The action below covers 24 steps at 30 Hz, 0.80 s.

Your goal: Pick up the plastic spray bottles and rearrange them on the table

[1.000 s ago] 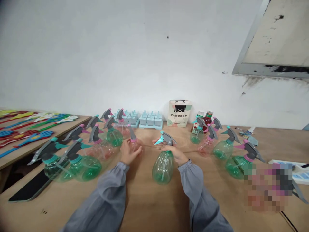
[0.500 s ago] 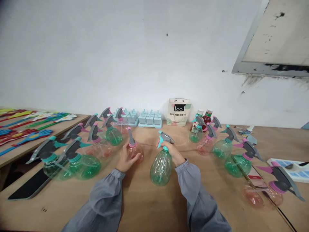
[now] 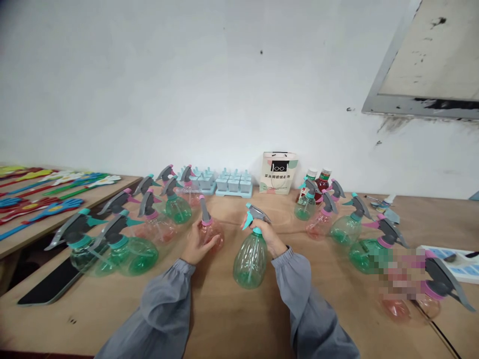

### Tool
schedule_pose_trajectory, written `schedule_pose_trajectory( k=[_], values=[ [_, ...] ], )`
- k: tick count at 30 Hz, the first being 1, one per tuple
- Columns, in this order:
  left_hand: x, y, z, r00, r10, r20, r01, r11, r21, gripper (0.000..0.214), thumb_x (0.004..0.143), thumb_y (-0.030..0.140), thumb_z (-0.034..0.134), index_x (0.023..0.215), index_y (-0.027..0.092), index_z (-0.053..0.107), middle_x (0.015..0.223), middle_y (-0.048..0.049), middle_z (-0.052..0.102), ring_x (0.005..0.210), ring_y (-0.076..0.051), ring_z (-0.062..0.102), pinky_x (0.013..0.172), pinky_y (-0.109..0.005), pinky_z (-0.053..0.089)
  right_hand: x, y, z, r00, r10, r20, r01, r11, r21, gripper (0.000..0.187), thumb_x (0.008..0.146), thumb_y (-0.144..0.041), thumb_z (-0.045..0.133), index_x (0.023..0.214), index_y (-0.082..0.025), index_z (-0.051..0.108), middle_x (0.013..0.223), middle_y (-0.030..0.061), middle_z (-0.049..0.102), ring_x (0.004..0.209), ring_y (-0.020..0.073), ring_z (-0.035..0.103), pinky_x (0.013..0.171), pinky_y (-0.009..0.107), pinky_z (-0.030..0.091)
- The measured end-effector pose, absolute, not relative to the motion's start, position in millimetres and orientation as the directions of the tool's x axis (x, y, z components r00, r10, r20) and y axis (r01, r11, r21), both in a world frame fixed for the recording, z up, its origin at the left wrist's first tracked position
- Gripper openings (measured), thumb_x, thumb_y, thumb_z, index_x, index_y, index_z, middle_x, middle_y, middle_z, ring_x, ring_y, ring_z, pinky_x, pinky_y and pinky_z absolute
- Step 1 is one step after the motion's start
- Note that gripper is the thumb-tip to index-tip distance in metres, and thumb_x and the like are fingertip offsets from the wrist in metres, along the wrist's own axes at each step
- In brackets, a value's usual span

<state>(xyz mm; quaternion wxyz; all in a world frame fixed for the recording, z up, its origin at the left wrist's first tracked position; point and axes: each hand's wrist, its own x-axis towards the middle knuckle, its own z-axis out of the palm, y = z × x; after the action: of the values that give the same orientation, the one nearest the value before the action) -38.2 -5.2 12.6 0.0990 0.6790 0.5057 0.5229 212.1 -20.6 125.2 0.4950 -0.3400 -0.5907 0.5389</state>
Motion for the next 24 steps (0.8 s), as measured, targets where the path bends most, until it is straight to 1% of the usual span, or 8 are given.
schedule_pose_trajectory(
  k=[4,10,11,14,16,21,22,24],
  values=[
    [-38,-6,15,-0.044,0.797,0.603,0.58,-0.471,0.665,0.069,0.076,0.05,0.071,0.131,0.018,0.043,0.126,-0.0173,0.064,0.119,-0.033,0.063,0.103,-0.053,0.049,211,-23,124,-0.343,0.915,0.213,-0.139,0.175,-0.975,0.021,0.06,-0.031,0.057,0.073,-0.023,0.071,0.075,0.004,0.072,0.082,0.024,0.065,0.083,0.037,0.049],
    [-38,-6,15,-0.05,0.795,0.605,0.57,-0.475,0.671,0.07,0.076,0.05,0.073,0.131,0.018,0.044,0.126,-0.0168,0.064,0.119,-0.033,0.064,0.104,-0.053,0.049,216,-13,114,-0.223,0.959,0.173,-0.204,0.128,-0.971,0.017,0.054,-0.032,0.053,0.059,-0.021,0.066,0.069,0.0067,0.07,0.069,0.0217,0.061,0.065,0.034,0.048],
    [-38,-6,15,-0.048,0.795,0.605,0.572,-0.474,0.669,0.071,0.076,0.05,0.072,0.132,0.018,0.044,0.126,-0.0169,0.064,0.12,-0.033,0.064,0.104,-0.053,0.049,217,-12,113,-0.221,0.959,0.178,-0.199,0.135,-0.971,0.018,0.054,-0.032,0.053,0.06,-0.021,0.067,0.071,0.0066,0.071,0.07,0.0218,0.061,0.065,0.034,0.048],
    [-38,-6,15,-0.041,0.792,0.609,0.58,-0.477,0.66,0.071,0.076,0.05,0.072,0.133,0.019,0.043,0.128,-0.0172,0.063,0.121,-0.033,0.063,0.104,-0.053,0.048,217,-14,113,-0.257,0.941,0.219,-0.19,0.173,-0.966,0.023,0.058,-0.031,0.054,0.07,-0.022,0.071,0.08,0.0059,0.074,0.079,0.0234,0.065,0.074,0.035,0.05],
    [-38,-6,14,-0.042,0.786,0.617,0.582,-0.482,0.655,0.07,0.075,0.049,0.073,0.132,0.019,0.043,0.128,-0.0171,0.063,0.121,-0.033,0.063,0.104,-0.053,0.048,216,-16,114,-0.285,0.932,0.225,-0.186,0.177,-0.967,0.024,0.06,-0.031,0.054,0.074,-0.022,0.071,0.08,0.0056,0.074,0.082,0.0238,0.065,0.077,0.036,0.051],
    [-37,-5,13,-0.058,0.786,0.615,0.586,-0.472,0.658,0.071,0.076,0.049,0.072,0.133,0.018,0.042,0.127,-0.0171,0.063,0.12,-0.033,0.063,0.104,-0.053,0.048,216,-14,115,-0.171,0.96,0.223,-0.183,0.191,-0.964,0.014,0.055,-0.032,0.054,0.058,-0.022,0.063,0.064,0.0045,0.067,0.064,0.0202,0.059,0.069,0.036,0.05],
    [-38,-5,13,-0.059,0.788,0.613,0.587,-0.47,0.659,0.071,0.076,0.049,0.072,0.133,0.018,0.042,0.127,-0.017,0.063,0.12,-0.033,0.063,0.105,-0.053,0.048,216,-15,117,-0.171,0.959,0.225,-0.18,0.194,-0.964,0.014,0.055,-0.033,0.054,0.057,-0.022,0.062,0.064,0.0048,0.067,0.064,0.0206,0.059,0.069,0.036,0.05],
    [-38,-6,13,-0.056,0.793,0.607,0.587,-0.465,0.662,0.072,0.076,0.049,0.073,0.133,0.018,0.043,0.127,-0.0169,0.063,0.12,-0.033,0.063,0.104,-0.053,0.048,216,-17,121,-0.204,0.952,0.229,-0.171,0.195,-0.966,0.015,0.056,-0.034,0.054,0.06,-0.023,0.063,0.069,0.0059,0.069,0.072,0.0233,0.063,0.075,0.038,0.051]
  ],
)
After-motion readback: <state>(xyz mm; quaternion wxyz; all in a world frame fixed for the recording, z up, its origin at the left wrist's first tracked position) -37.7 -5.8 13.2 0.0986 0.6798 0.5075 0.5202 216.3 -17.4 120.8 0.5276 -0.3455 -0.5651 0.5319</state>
